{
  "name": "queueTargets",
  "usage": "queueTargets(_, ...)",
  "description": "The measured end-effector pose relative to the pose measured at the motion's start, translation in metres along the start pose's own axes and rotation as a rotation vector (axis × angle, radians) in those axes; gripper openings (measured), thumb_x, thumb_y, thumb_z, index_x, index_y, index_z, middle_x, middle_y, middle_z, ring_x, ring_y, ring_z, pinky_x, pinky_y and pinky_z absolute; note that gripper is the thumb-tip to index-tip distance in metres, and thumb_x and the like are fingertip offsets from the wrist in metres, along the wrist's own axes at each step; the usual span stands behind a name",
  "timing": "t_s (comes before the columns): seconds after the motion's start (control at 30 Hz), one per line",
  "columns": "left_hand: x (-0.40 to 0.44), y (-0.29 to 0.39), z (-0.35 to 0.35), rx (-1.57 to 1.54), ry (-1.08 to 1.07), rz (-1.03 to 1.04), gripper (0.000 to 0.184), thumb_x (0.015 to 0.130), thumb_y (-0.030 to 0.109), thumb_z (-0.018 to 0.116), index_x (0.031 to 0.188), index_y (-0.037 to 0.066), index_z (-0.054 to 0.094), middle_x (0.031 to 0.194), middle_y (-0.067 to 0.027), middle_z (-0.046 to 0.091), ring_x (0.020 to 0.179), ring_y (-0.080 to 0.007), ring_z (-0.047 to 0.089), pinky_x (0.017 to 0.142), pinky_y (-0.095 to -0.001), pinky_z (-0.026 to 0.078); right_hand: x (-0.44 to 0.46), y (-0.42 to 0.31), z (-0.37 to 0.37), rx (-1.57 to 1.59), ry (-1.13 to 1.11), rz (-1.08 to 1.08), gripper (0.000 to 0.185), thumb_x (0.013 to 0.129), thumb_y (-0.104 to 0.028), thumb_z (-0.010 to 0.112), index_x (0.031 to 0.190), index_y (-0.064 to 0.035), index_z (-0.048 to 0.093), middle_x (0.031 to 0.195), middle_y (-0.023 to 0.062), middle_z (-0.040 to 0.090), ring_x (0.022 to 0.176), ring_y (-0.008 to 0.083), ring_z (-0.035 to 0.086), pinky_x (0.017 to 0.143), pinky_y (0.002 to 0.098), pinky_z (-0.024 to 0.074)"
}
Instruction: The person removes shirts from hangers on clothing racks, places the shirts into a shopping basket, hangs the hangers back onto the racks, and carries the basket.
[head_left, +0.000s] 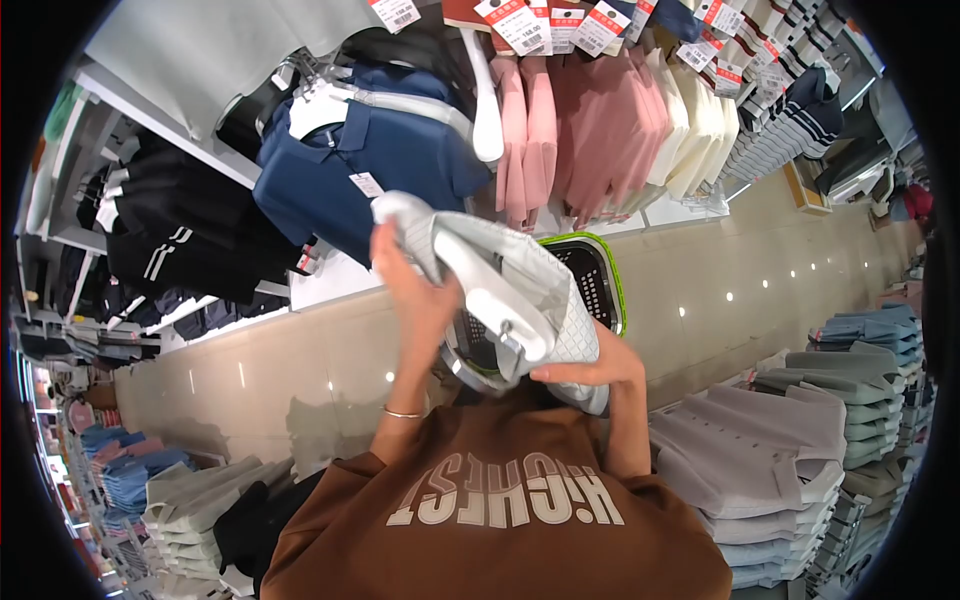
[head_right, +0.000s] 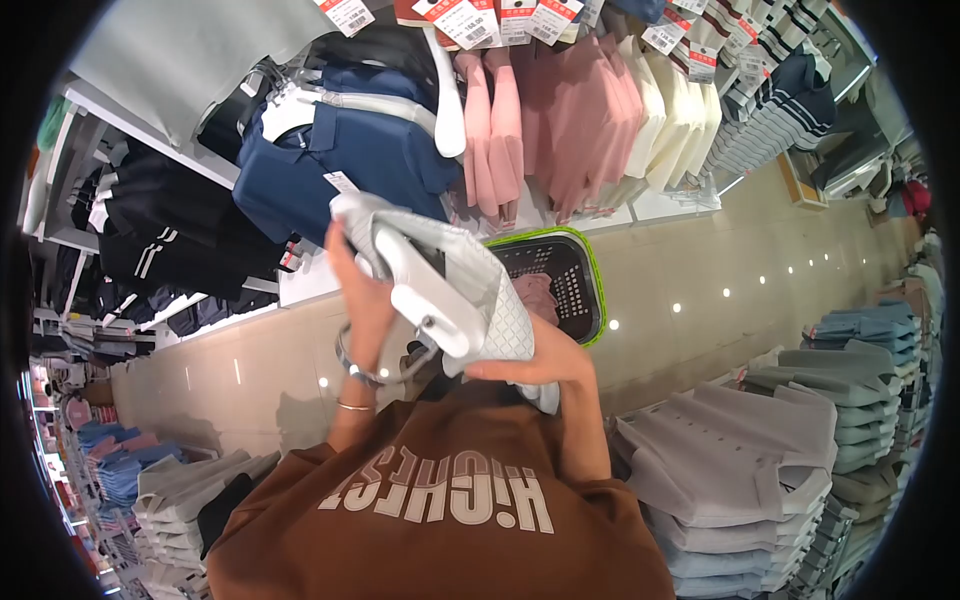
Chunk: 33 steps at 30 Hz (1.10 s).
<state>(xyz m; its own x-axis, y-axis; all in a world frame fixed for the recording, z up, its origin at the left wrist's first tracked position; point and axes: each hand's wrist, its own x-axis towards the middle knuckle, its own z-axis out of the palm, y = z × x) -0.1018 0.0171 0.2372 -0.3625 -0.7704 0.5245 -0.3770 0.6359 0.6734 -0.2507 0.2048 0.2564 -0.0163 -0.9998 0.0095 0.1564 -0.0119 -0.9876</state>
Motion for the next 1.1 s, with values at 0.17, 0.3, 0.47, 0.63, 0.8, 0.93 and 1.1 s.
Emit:
queueTargets(0.17,0.027,-0.072,-0.042,-0.332,-0.162,-0.140,0.043,0.072,-0.008,0.060,0.114,-0.003,0.053,0.113,-0.0171,0.056,0.107,-0.0223,0.055,0.090,-0.0309,0.043,-0.021,-0.007,-0.034,-0.272,-0.284,0.207,0.050,0.068,-0.017,0.077,0.108,0.0029,0.055,0.088,0.0078,0.063,0.083,0.0097,0.056,0.072,0.0267,0.0464)
queueTargets(0.3,0.032,-0.062,-0.055,-0.415,-0.432,-0.399,0.024,0.077,-0.008,0.054,0.100,-0.006,0.060,0.089,-0.0092,0.065,0.082,-0.0120,0.060,0.073,-0.0233,0.047,-0.028,-0.015,-0.041,-0.279,-0.215,0.100,0.039,0.065,-0.016,0.078,0.094,0.0020,0.060,0.073,0.0053,0.061,0.069,0.0071,0.054,0.064,0.0258,0.0454)
queueTargets(0.47,0.030,-0.063,-0.064,-0.529,-0.601,-0.487,0.028,0.072,-0.012,0.048,0.096,-0.007,0.063,0.083,-0.0073,0.065,0.074,-0.0079,0.059,0.066,-0.0202,0.046,-0.051,-0.012,-0.073,-0.275,0.093,0.151,0.042,0.056,-0.009,0.077,0.094,0.0009,0.060,0.079,-0.0003,0.061,0.073,0.0060,0.052,0.067,0.0224,0.0425)
queueTargets(0.63,0.033,-0.067,-0.076,-0.707,-0.885,-0.450,0.038,0.064,-0.011,0.045,0.099,-0.009,0.062,0.084,-0.0073,0.066,0.075,-0.0081,0.058,0.068,-0.0203,0.046,-0.056,0.002,-0.100,-0.123,0.318,0.112,0.039,0.053,-0.008,0.074,0.089,0.0001,0.060,0.079,0.0006,0.059,0.073,0.0058,0.051,0.068,0.0226,0.0415)
queueTargets(0.8,0.032,-0.048,-0.069,-1.020,-0.980,-0.470,0.041,0.064,-0.008,0.044,0.102,-0.009,0.061,0.087,-0.0059,0.064,0.077,-0.0076,0.056,0.069,-0.0208,0.044,-0.058,0.022,-0.118,-0.189,0.343,-0.024,0.035,0.051,-0.007,0.074,0.082,-0.0008,0.059,0.077,0.0006,0.059,0.073,0.0062,0.052,0.067,0.0231,0.0421)
queueTargets(0.93,0.041,-0.035,-0.059,-0.840,-1.047,-0.398,0.044,0.067,-0.004,0.048,0.110,-0.007,0.056,0.091,-0.0045,0.061,0.079,-0.0079,0.054,0.069,-0.0209,0.044,-0.062,0.021,-0.102,-0.092,0.635,-0.081,0.033,0.050,-0.006,0.074,0.080,-0.0004,0.060,0.076,0.0010,0.060,0.073,0.0063,0.053,0.066,0.0227,0.0432)
queueTargets(1.1,0.043,-0.028,-0.051,-0.329,-1.169,-0.522,0.042,0.073,-0.003,0.046,0.114,-0.005,0.053,0.089,-0.0056,0.060,0.076,-0.0100,0.054,0.073,-0.0237,0.046,-0.070,-0.006,-0.102,-0.302,0.522,0.046,0.034,0.050,-0.006,0.075,0.080,0.0004,0.060,0.074,0.0013,0.061,0.069,0.0073,0.055,0.064,0.0225,0.0442)
